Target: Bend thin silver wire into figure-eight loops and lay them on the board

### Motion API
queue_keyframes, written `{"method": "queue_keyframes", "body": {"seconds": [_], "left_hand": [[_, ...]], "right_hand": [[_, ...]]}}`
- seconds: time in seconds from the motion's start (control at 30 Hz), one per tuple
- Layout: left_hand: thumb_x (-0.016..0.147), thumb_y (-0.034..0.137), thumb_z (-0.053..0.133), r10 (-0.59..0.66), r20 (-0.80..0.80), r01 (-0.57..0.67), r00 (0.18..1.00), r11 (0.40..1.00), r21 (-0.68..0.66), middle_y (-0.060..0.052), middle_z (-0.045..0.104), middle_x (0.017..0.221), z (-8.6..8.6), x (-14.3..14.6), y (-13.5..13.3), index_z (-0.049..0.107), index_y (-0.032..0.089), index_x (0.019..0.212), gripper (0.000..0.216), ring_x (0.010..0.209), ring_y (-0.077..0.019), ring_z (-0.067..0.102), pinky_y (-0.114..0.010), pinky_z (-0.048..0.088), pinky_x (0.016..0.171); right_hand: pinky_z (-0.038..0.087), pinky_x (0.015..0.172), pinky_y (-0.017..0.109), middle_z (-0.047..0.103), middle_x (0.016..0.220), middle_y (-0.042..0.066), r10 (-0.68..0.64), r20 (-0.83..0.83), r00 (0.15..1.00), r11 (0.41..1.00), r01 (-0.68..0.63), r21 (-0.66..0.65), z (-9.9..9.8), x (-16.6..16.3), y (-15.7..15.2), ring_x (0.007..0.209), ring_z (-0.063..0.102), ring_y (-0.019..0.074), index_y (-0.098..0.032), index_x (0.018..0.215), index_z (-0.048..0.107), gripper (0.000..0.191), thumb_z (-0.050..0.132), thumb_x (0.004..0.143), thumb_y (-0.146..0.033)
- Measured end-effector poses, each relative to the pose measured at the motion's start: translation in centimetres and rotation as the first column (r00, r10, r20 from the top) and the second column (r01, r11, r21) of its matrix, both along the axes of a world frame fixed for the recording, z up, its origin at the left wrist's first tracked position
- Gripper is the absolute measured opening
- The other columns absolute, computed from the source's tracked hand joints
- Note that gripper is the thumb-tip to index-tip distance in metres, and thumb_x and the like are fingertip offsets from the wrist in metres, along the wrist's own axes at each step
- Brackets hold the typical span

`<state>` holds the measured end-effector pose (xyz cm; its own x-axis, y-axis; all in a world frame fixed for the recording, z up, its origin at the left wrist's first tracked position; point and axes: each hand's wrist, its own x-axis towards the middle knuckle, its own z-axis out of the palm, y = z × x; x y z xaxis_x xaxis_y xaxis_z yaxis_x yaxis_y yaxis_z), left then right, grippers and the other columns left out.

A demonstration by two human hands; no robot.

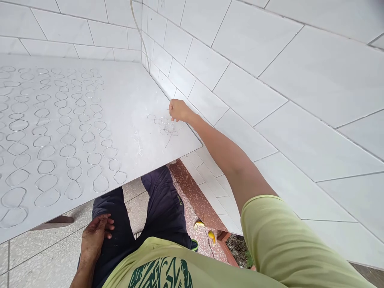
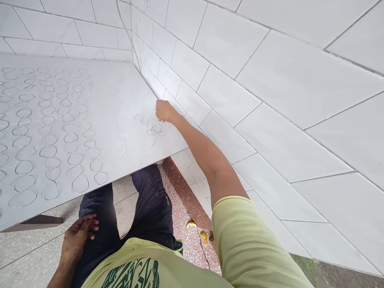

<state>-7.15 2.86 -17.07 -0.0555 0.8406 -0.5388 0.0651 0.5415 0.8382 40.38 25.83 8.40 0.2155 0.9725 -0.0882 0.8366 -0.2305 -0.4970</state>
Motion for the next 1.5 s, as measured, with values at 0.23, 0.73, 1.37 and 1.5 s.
{"method": "queue_keyframes", "body": {"seconds": [0.23, 0.73, 1.37, 1.5], "left_hand": [[0.066, 0.052, 0.077, -0.014, 0.008, 0.014, 1.0, 1.0, 0.016, -0.004, 0.072, 0.077, 0.5, 0.1, 0.0, 0.07, 0.015, 0.097, 0.049, 0.062, -0.0196, 0.065, -0.026, 0.047, 0.042], [0.073, 0.052, 0.066, -0.168, -0.279, 0.196, 0.945, 0.978, 0.075, -0.004, 0.074, 0.076, 1.7, 1.6, -1.5, 0.072, 0.026, 0.089, 0.031, 0.064, -0.0275, 0.071, -0.037, 0.058, 0.05], [0.102, 0.03, 0.053, -0.144, -0.896, 0.907, 0.42, 0.043, 0.419, -0.022, 0.043, 0.167, 19.8, 26.2, 16.6, 0.052, 0.008, 0.151, 0.054, 0.156, -0.0407, 0.035, -0.062, 0.03, 0.125], [0.104, 0.035, 0.05, -0.186, -0.903, 0.922, 0.386, 0.037, 0.386, -0.023, 0.048, 0.163, 18.4, 27.5, 17.2, 0.046, 0.005, 0.156, 0.059, 0.154, -0.0405, 0.037, -0.062, 0.027, 0.126]], "right_hand": [[0.064, 0.062, 0.031, 0.068, 0.077, 0.005, -0.125, -0.461, 0.879, 0.981, 0.178, 0.073, -0.1, 1.1, -3.4, 0.069, 0.077, 0.0211, -0.019, 0.081, 0.05, 0.032, 0.078, 0.088, -0.005], [0.062, 0.062, 0.026, 0.07, 0.083, 0.002, -0.007, -0.721, 0.693, 0.908, 0.307, 0.285, -3.3, 1.4, -5.6, 0.069, 0.076, 0.0142, -0.02, 0.083, 0.053, 0.021, 0.064, 0.096, -0.008], [0.057, 0.052, 0.023, 0.07, 0.081, 0.004, -0.034, -0.702, 0.712, 0.941, 0.26, 0.218, -1.7, -0.6, -5.3, 0.069, 0.076, 0.0172, -0.02, 0.084, 0.055, 0.018, 0.069, 0.092, -0.01], [0.056, 0.052, 0.022, 0.069, 0.08, 0.002, 0.032, -0.709, 0.705, 0.95, 0.199, 0.241, -2.2, -0.2, -5.6, 0.064, 0.074, 0.0151, -0.02, 0.087, 0.059, 0.013, 0.065, 0.092, -0.009]]}}
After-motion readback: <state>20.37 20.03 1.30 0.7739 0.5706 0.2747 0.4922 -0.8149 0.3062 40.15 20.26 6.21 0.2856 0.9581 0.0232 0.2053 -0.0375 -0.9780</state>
